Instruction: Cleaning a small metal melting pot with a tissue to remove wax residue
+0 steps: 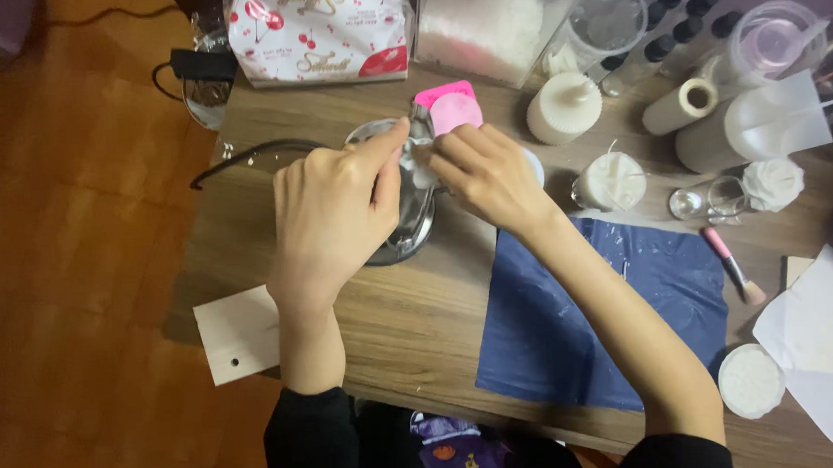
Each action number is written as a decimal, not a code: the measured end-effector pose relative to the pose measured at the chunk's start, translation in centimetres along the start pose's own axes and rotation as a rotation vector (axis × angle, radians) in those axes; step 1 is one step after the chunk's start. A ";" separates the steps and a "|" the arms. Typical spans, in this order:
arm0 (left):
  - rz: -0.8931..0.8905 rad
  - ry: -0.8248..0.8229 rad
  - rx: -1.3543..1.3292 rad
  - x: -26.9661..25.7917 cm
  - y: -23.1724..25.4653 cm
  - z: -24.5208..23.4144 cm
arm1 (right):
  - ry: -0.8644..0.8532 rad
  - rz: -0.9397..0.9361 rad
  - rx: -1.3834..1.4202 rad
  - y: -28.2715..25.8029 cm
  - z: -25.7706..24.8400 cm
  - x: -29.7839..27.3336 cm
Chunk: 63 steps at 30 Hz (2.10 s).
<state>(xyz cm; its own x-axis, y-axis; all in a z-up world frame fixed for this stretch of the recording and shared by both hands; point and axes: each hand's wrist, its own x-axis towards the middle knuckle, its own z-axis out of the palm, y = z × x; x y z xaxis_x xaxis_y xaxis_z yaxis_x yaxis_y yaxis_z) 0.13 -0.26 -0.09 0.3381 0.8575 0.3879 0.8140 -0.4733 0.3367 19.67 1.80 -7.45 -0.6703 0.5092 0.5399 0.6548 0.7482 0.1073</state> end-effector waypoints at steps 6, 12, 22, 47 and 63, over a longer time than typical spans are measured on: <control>-0.004 -0.005 -0.018 0.0 0.1 -0.1 | -0.043 0.201 0.304 -1.5 1.1 -1.2; -0.011 -0.022 -0.023 0.0 0.1 -0.2 | -0.078 0.273 0.483 -2.1 1.1 -1.6; -0.026 -0.063 -0.054 -0.2 0.4 -0.7 | -0.267 0.600 1.025 -3.9 0.6 -2.4; -0.082 -0.164 -0.200 0.6 0.2 -2.2 | 0.175 -0.084 -0.350 -1.3 2.2 0.3; -0.035 -0.071 -0.126 0.7 0.2 -1.3 | 0.376 -0.096 -0.318 -1.9 -1.7 2.9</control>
<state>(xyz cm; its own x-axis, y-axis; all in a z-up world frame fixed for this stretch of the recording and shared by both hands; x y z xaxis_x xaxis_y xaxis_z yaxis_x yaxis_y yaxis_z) -0.07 -0.03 1.42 0.3467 0.8839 0.3138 0.7617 -0.4606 0.4557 17.08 1.11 -4.72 -0.5988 0.2115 0.7725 0.7093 0.5880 0.3888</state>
